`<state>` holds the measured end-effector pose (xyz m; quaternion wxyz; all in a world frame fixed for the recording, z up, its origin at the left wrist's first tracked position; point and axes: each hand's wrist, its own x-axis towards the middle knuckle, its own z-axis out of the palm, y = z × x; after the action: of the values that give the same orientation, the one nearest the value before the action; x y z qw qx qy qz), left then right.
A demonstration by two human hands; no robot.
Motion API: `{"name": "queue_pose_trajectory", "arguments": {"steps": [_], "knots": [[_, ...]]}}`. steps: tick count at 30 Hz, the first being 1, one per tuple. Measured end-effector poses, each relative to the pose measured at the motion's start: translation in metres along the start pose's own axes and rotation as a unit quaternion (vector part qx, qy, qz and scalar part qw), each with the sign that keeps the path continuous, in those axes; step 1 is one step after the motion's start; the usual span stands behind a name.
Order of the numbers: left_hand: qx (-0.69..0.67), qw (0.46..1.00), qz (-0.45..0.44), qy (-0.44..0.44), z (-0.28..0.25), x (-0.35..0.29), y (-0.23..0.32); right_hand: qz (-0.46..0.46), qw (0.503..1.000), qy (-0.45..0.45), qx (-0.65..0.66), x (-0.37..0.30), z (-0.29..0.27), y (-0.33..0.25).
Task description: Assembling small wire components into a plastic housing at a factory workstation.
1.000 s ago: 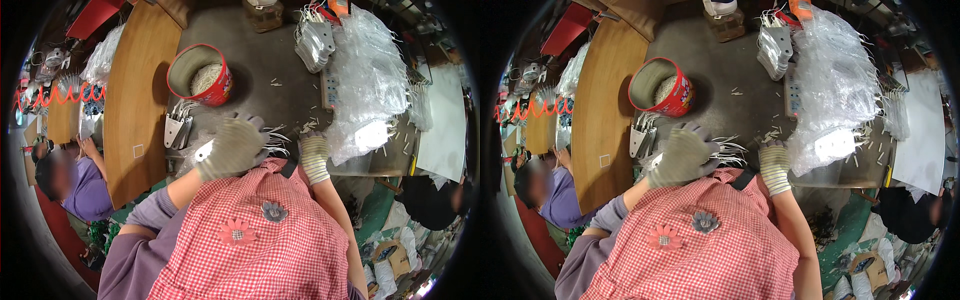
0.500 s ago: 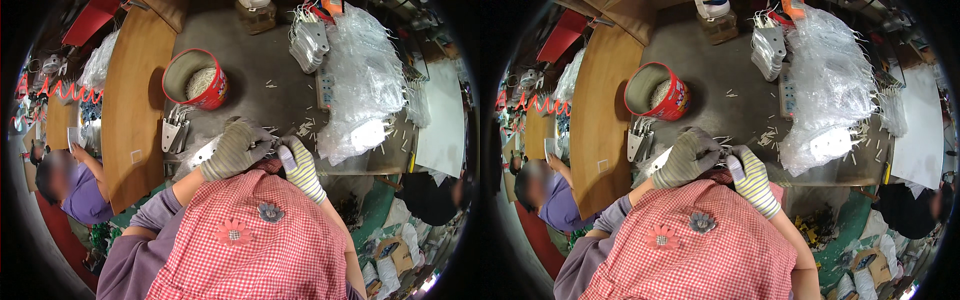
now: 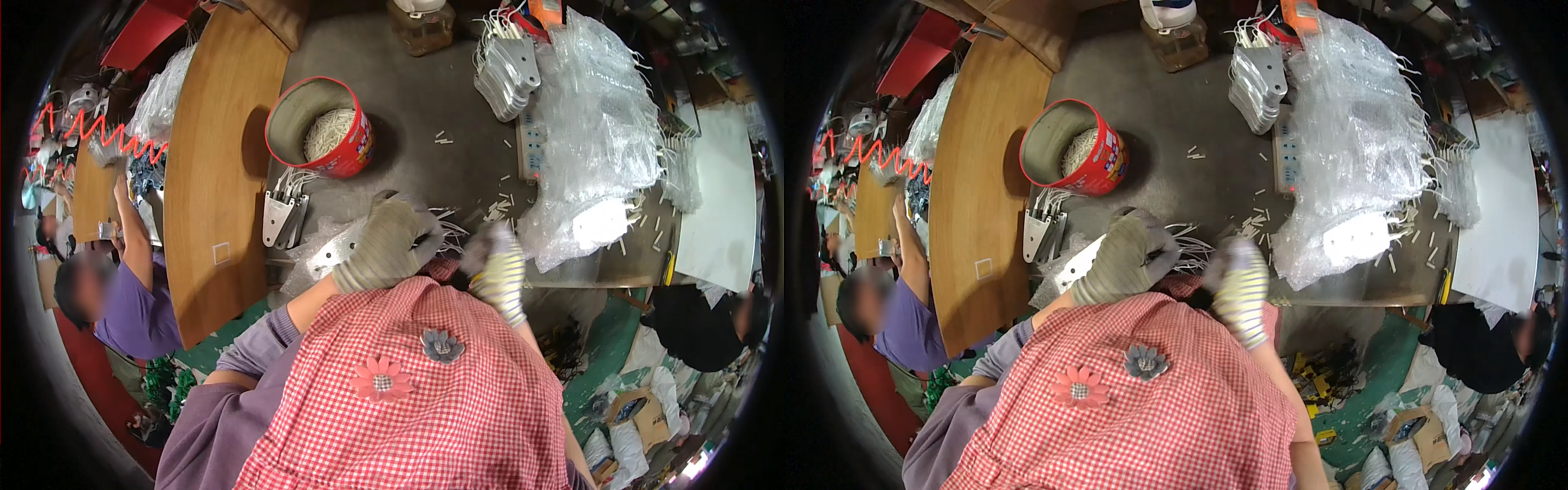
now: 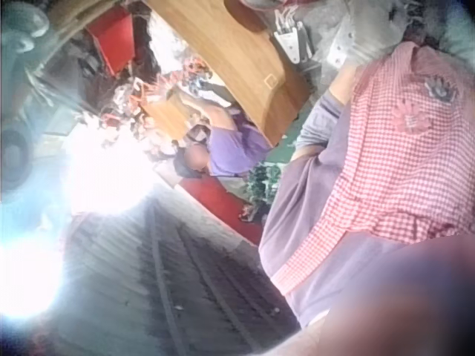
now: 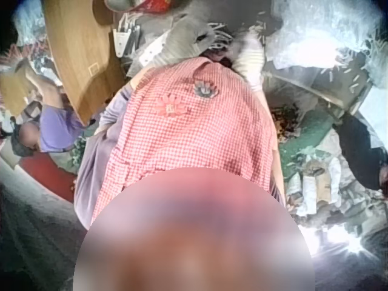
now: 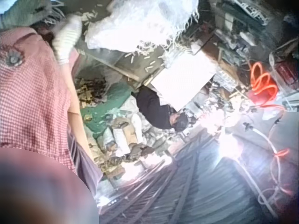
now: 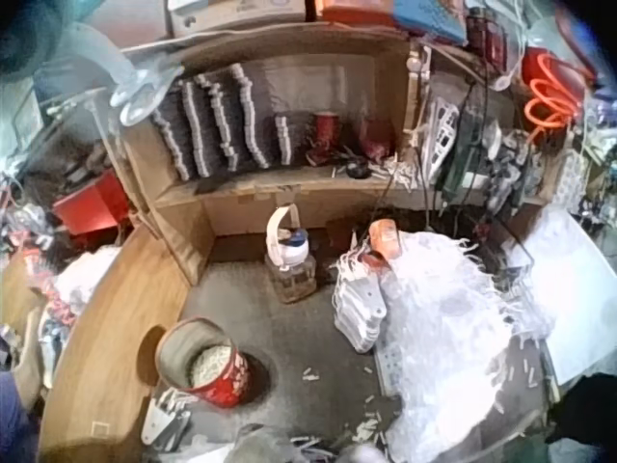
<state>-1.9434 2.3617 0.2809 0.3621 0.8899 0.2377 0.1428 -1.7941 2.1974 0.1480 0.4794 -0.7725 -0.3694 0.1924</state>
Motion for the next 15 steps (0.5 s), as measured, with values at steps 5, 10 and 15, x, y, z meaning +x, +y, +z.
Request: {"name": "queue_pose_trajectory", "arguments": {"steps": [5,10,15], "knots": [[-0.007,0.999,-0.033,-0.027,-0.006,-0.001,0.0,0.286,0.923,-0.023,0.256,0.022,-0.02,-0.054],[0.095,0.994,-0.038,0.026,-0.029,-0.015,0.01,0.014,0.987,-0.106,-0.122,0.028,-0.017,-0.035],[0.278,0.946,-0.153,-0.058,-0.048,-0.056,0.001,-0.08,0.925,-0.121,-0.35,0.023,-0.018,0.019]]}}
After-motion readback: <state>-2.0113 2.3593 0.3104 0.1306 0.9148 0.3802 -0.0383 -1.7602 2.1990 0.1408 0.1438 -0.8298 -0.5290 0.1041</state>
